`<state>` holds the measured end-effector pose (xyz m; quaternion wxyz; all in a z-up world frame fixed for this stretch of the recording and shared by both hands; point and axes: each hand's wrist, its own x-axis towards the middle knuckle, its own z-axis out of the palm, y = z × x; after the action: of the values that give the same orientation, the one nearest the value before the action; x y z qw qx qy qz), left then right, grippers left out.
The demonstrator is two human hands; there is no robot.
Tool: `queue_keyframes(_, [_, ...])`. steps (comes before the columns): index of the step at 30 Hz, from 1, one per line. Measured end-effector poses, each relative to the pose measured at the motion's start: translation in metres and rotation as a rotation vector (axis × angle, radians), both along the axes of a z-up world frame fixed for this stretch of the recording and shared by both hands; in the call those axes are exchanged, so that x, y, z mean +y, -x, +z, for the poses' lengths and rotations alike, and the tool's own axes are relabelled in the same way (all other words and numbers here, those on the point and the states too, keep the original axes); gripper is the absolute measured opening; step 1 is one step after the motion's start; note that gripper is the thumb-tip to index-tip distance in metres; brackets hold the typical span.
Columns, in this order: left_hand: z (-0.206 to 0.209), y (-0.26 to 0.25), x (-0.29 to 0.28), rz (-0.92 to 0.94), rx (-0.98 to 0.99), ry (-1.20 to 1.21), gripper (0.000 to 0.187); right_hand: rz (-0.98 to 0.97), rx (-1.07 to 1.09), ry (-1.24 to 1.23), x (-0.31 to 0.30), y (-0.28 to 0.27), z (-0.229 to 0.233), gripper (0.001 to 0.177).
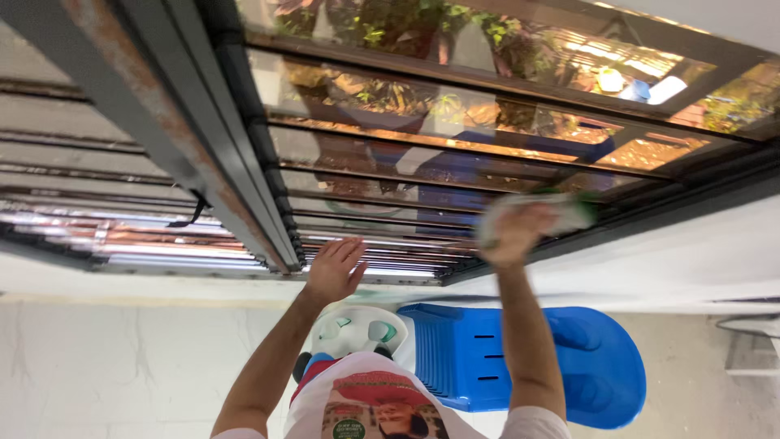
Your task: The person wipes a large glass window pane using a green cloth. They stand on a blue plastic stool to reach the upper sections of the window, repeatedly wiping the glass surface in a cleaning motion.
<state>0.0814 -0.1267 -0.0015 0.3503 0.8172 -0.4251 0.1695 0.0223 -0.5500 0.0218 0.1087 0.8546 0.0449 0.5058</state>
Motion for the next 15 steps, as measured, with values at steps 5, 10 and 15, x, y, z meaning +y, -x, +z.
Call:
queue_keyframes(5, [0.012,-0.011,0.013,0.167,-0.424,-0.067,0.047,0.364,1.162,-0.034,0.185,-0.096,-0.014,0.057])
queue_keyframes(10, [0.03,-0.062,0.057,0.163,-0.511,-0.192,0.066,0.421,0.669,0.517,0.279,-0.121,0.025,0.048])
queue_keyframes(15, [0.014,-0.061,0.016,0.083,-0.567,-0.372,0.05,0.343,0.925,0.622,0.211,-0.113,-0.021,0.041])
